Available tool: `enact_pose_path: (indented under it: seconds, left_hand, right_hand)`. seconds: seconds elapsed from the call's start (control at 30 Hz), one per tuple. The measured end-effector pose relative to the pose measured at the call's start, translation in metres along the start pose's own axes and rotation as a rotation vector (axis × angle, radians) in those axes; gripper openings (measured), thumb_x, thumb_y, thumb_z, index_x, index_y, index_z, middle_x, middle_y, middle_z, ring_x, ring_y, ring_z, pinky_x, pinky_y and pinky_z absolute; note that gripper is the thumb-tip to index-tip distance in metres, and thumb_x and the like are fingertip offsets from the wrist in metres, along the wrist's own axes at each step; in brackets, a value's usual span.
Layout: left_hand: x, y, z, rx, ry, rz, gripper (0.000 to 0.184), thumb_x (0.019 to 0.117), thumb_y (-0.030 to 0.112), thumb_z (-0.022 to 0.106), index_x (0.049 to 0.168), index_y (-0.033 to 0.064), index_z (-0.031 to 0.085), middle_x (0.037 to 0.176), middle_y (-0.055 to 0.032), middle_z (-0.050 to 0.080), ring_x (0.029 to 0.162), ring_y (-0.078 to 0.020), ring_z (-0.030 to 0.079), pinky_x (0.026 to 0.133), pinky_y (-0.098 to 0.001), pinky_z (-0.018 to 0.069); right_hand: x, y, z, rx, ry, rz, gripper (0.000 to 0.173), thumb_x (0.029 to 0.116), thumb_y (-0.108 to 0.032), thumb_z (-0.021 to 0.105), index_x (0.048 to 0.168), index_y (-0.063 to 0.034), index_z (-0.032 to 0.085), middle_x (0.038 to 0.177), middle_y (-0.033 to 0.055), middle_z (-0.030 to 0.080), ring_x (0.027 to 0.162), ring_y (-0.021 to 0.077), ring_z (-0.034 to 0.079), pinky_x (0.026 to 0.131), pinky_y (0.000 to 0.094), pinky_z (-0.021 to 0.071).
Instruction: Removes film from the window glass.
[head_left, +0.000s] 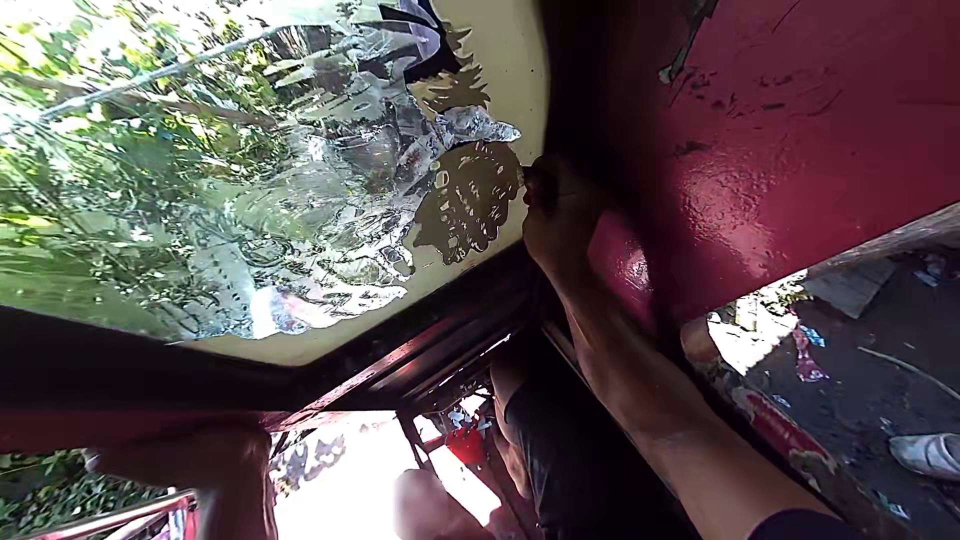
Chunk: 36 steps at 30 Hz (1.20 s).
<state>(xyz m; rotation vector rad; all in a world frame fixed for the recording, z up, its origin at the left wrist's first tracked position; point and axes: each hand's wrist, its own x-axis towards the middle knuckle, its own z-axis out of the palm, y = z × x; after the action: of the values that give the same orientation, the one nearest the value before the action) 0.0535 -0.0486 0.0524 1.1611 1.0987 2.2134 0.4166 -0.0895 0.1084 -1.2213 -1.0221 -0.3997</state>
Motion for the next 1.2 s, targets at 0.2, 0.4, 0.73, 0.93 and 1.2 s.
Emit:
enact_pose_path:
  seconds: [0.2,0.4,0.73,0.93,1.2]
  left_hand:
    - [0.005,-0.005,-0.007,0.022,0.034,-0.052,0.050,0.1098,0.014,0.006,0.135,-0.0154,0.038,0.116,-0.0222,0.060,0.108,-0.0216,0.064,0.097,-0.0372,0.0531]
    - [0.001,0.008,-0.001,-0.011,-0.056,-0.067,0.057,0.1078,0.021,-0.001,0.145,-0.0125,0.025,0.133,-0.0198,0.053,0.122,-0.0166,0.057,0.106,-0.0349,0.0461]
    - [-0.009,0.022,0.006,0.019,-0.024,-0.043,0.047,0.1086,0.010,0.006,0.136,-0.0179,0.032,0.117,-0.0182,0.057,0.107,-0.0129,0.063,0.096,-0.0295,0.0516]
    - [-0.014,0.028,0.011,0.018,-0.021,-0.042,0.048,0.1090,0.010,0.006,0.143,-0.0168,0.027,0.127,-0.0197,0.054,0.116,-0.0121,0.059,0.102,-0.0269,0.0475]
    - [0.002,0.006,0.000,-0.018,-0.036,-0.053,0.058,0.1086,0.023,-0.001,0.145,-0.0129,0.026,0.130,-0.0210,0.054,0.119,-0.0187,0.058,0.104,-0.0364,0.0487]
  right_hand:
    - [-0.002,0.003,-0.003,-0.029,0.001,-0.183,0.011,0.0917,0.005,0.060,0.084,0.0044,0.068,0.075,0.0123,0.067,0.069,0.0148,0.065,0.065,0.0264,0.0524]
    - [-0.009,0.000,-0.015,0.013,-0.065,-0.020,0.010,0.0950,0.000,0.060,0.092,0.0066,0.067,0.077,0.0102,0.067,0.068,0.0087,0.063,0.066,0.0233,0.0531]
    - [0.005,-0.020,-0.011,-0.072,-0.149,0.135,0.012,0.0943,-0.001,0.059,0.095,0.0044,0.069,0.080,0.0124,0.068,0.070,0.0187,0.065,0.067,0.0373,0.0527]
    - [0.009,-0.019,-0.007,-0.043,-0.090,0.058,0.013,0.0926,0.003,0.057,0.085,0.0043,0.067,0.072,0.0090,0.065,0.063,0.0118,0.060,0.062,0.0289,0.0490]
    - [0.007,-0.001,-0.002,-0.039,0.011,-0.247,0.014,0.0915,0.002,0.061,0.079,0.0038,0.068,0.071,0.0137,0.066,0.066,0.0183,0.065,0.062,0.0302,0.0516]
